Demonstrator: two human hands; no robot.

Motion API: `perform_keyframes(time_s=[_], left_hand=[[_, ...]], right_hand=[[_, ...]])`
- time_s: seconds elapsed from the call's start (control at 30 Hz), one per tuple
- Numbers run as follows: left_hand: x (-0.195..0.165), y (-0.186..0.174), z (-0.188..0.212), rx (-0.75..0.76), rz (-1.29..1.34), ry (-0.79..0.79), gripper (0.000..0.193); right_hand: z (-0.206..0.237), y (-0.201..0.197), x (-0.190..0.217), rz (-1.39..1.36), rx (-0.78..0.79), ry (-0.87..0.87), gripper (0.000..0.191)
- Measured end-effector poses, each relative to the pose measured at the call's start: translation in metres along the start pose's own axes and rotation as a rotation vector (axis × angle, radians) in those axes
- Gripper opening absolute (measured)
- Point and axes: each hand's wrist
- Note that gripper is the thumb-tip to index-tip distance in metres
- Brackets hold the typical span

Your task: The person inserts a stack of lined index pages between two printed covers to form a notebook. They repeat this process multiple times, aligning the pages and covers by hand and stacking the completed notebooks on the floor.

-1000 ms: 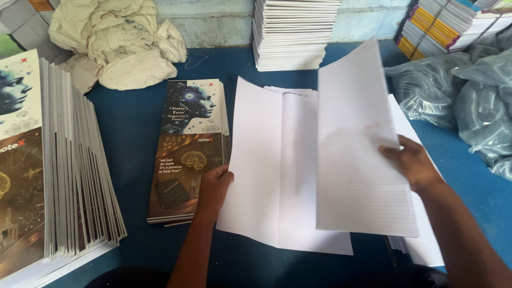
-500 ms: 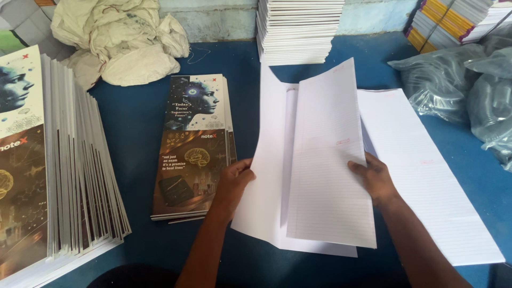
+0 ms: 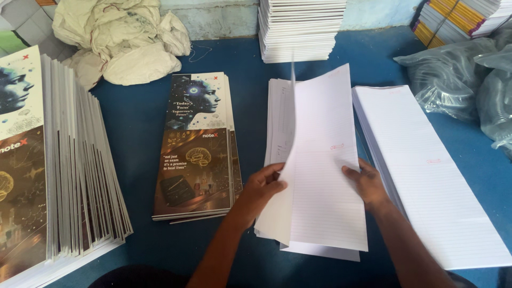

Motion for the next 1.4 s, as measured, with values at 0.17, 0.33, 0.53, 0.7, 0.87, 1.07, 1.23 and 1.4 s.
perform_keyframes(time_s=[0.17,0.33,0.53,0.7,0.87,1.07,1.23,1.4], left_hand=[[0.013,-0.007,-0.003,-0.009,0.158,-0.046,0.055],[0.032,-0.020,-0.012,-0.191,-0.105,-0.076,0.051],[0.054,-0.025,-0.022,-0.212,-0.159,-0.131,0.057],[0.062,-0.036,-0.040,-0.243,-0.104,-0.139,0.067],[0.063,-0.036,-0.072,-0.302,0.165,-0.175,0.069],[0.058,-0.002,-0.098,-0.359,0.297,-0.237,0.055],[0.051,0.002,-0.102,-0.359,0.319,-0.177,0.046],[0.039,0.000,-0.106,-0.450,0.345,-0.255,0.048]], right_hand=[[-0.011,0.004,-0.017,-0.040,0.009,-0.014,0.050],[-0.025,0.007,-0.033,-0.084,0.037,-0.057,0.052],[-0.029,0.005,-0.042,-0.245,0.120,-0.052,0.053],[-0.035,0.002,-0.046,0.067,0.125,-0.190,0.051],[-0.043,0.002,-0.059,-0.421,0.222,-0.170,0.059],[-0.039,-0.002,-0.068,-0.107,0.200,-0.330,0.080],[-0.027,0.001,-0.057,-0.243,0.225,-0.214,0.080],[-0.011,0.005,-0.044,-0.139,0.163,-0.260,0.063]])
Point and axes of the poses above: each hand's wrist, its own z-axis away from the middle knuckle, its own y-axis out of the palm, x = y × z, and after that the axes turned 10 degrees about z, right-handed
